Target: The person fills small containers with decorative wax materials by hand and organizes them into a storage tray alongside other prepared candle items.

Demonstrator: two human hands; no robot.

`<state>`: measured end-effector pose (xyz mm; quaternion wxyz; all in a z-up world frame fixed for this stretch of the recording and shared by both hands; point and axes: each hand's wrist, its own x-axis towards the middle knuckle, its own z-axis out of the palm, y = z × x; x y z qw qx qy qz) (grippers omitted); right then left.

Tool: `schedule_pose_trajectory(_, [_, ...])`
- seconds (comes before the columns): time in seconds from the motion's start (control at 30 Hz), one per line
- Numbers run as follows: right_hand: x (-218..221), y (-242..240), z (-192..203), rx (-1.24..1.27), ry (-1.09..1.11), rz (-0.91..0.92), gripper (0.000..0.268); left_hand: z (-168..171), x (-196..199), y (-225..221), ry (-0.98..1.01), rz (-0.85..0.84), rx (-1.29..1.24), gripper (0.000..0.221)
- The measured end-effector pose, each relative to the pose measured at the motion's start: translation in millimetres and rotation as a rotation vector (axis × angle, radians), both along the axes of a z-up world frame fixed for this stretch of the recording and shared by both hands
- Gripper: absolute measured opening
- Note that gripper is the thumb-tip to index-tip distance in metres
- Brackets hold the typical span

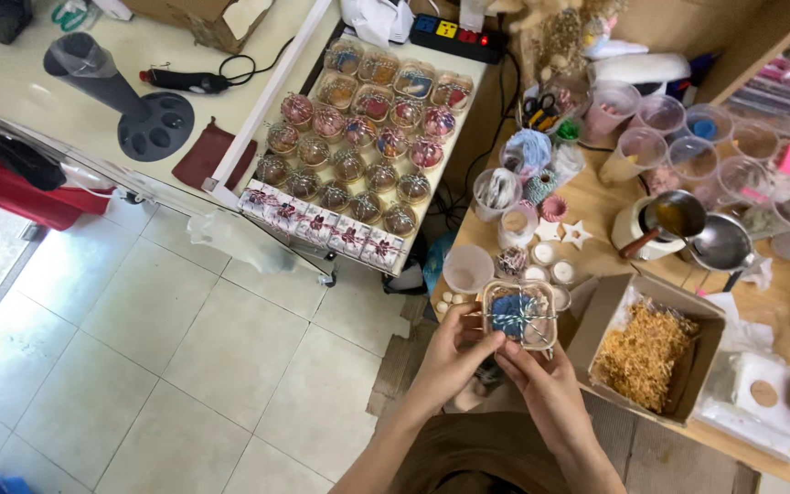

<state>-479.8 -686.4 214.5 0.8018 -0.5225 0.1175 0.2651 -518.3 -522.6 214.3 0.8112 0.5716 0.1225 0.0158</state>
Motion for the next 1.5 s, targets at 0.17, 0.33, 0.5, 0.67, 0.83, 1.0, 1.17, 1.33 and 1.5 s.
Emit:
schedule_pose_trajectory(0.17, [24,22,-14,0.074,0.003,0.036,0.048,-3,28,44,0.148,-0.034,0.003,0.053])
schedule_pose_trajectory(0.33, [57,21,-1,-0.044,0.013,0.19,0.042,0,89,110,0.332,-0.035,0.249,0.06])
schedule_pose_trajectory(0.5, [72,3,7,-0.135,0.029,0.128,0.04,5,170,168,0.295,-0.015,0.074,0.041])
schedule_pose_trajectory(0.67, [80,-20,-18,-0.171,0.077,0.021,0.039,-21,276,235,0.299,0.052,-0.043,0.028])
schedule_pose_trajectory(0.83, [84,-31,-56,-0.125,0.088,-0.147,0.04,-107,416,276,0.291,-0.027,-0.006,0.022])
schedule_pose_trajectory(1.0, [76,-16,-53,-0.216,0.203,-0.337,0.041,-169,512,281,0.284,-0.055,-0.022,0.019])
schedule_pose_trajectory(1.17, [68,7,-41,-0.261,0.298,-0.457,0.047,-186,547,283,0.33,-0.146,0.092,0.02])
schedule_pose_trajectory(1.33, [72,19,-29,-0.324,0.371,-0.497,0.046,-185,539,295,0.3,-0.149,0.132,0.02])
schedule_pose_trajectory(1.5, [77,29,-26,-0.286,0.317,-0.492,0.047,-183,531,301,0.349,-0.15,0.137,0.022])
